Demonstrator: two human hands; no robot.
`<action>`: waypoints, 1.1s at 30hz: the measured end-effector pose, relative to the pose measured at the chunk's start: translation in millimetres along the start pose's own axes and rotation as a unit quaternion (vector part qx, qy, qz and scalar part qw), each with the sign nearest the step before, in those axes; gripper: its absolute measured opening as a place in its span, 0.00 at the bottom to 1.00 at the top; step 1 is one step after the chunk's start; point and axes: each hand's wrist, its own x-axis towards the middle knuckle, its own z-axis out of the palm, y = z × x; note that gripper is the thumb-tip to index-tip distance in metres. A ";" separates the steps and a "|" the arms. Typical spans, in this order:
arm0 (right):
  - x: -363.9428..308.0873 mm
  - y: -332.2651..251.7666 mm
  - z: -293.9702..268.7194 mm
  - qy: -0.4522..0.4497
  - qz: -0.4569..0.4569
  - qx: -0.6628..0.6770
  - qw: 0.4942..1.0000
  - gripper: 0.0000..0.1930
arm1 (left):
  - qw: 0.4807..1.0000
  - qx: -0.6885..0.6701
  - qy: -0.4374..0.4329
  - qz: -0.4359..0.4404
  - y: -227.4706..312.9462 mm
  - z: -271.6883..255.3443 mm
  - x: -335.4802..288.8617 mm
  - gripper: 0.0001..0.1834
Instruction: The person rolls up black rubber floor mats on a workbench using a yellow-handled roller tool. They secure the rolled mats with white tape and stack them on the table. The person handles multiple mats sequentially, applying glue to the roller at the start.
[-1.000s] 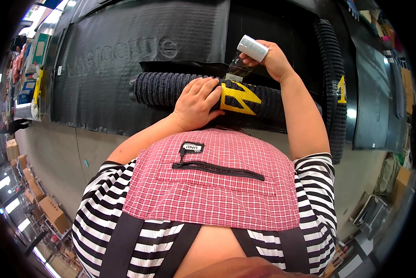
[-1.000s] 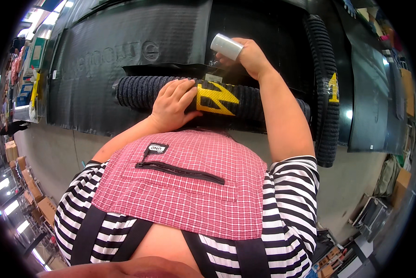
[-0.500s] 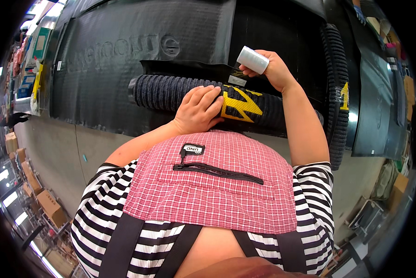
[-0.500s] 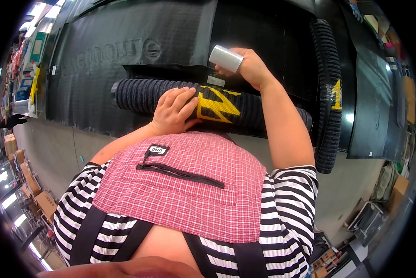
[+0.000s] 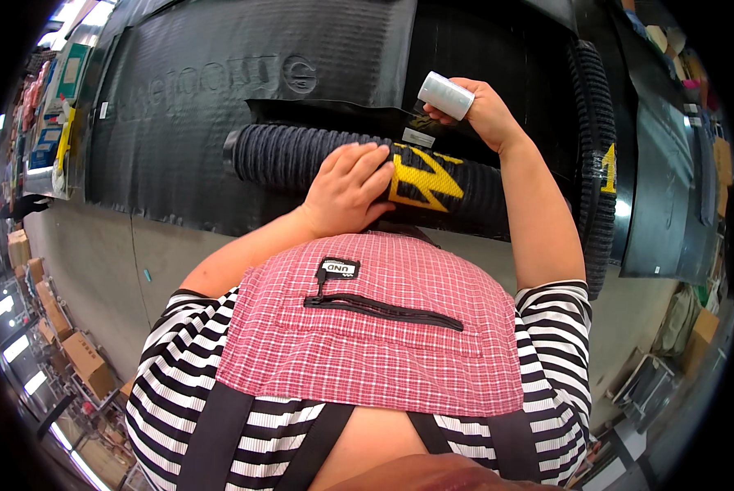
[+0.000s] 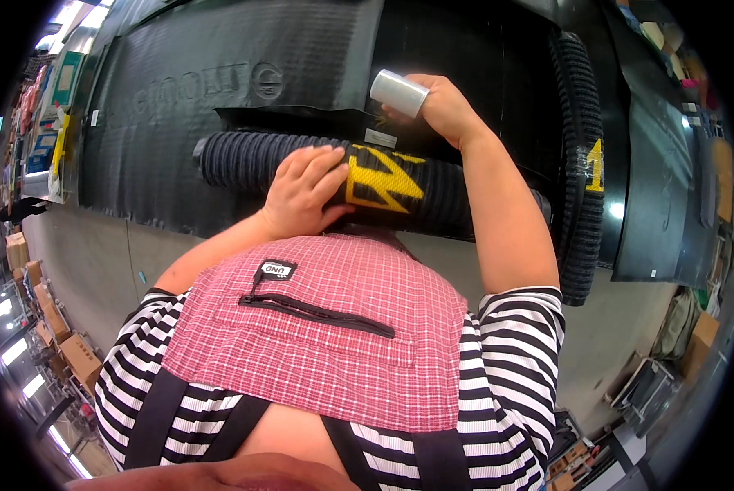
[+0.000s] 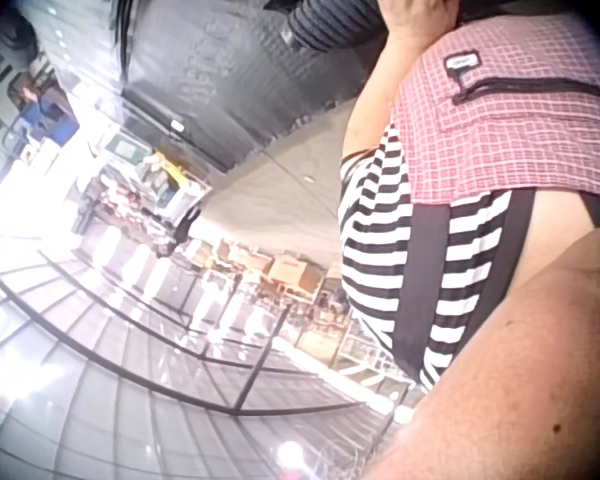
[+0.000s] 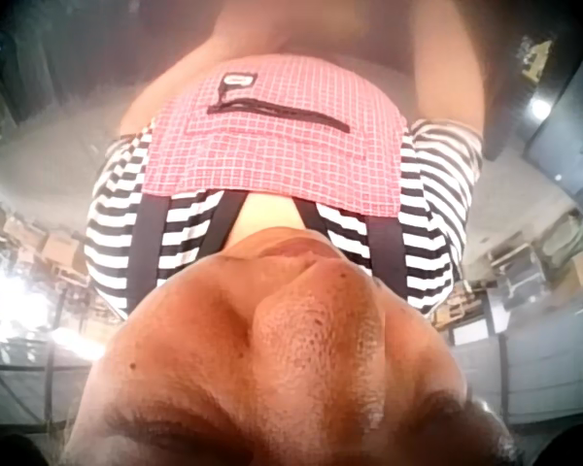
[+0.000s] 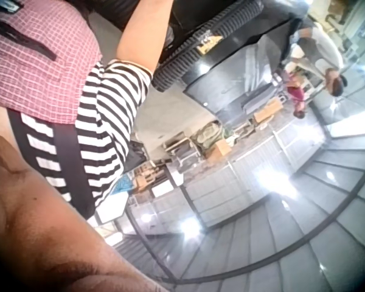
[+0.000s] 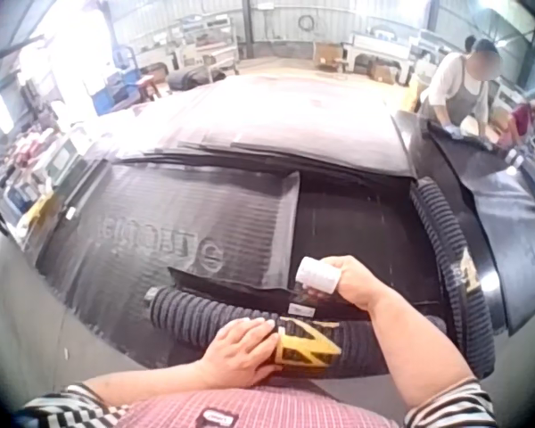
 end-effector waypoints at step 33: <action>82.0 17.3 -34.3 0.070 -0.247 0.040 0.966 0.13 | 0.972 0.128 -0.184 -0.067 -101.6 26.4 148.7 0.55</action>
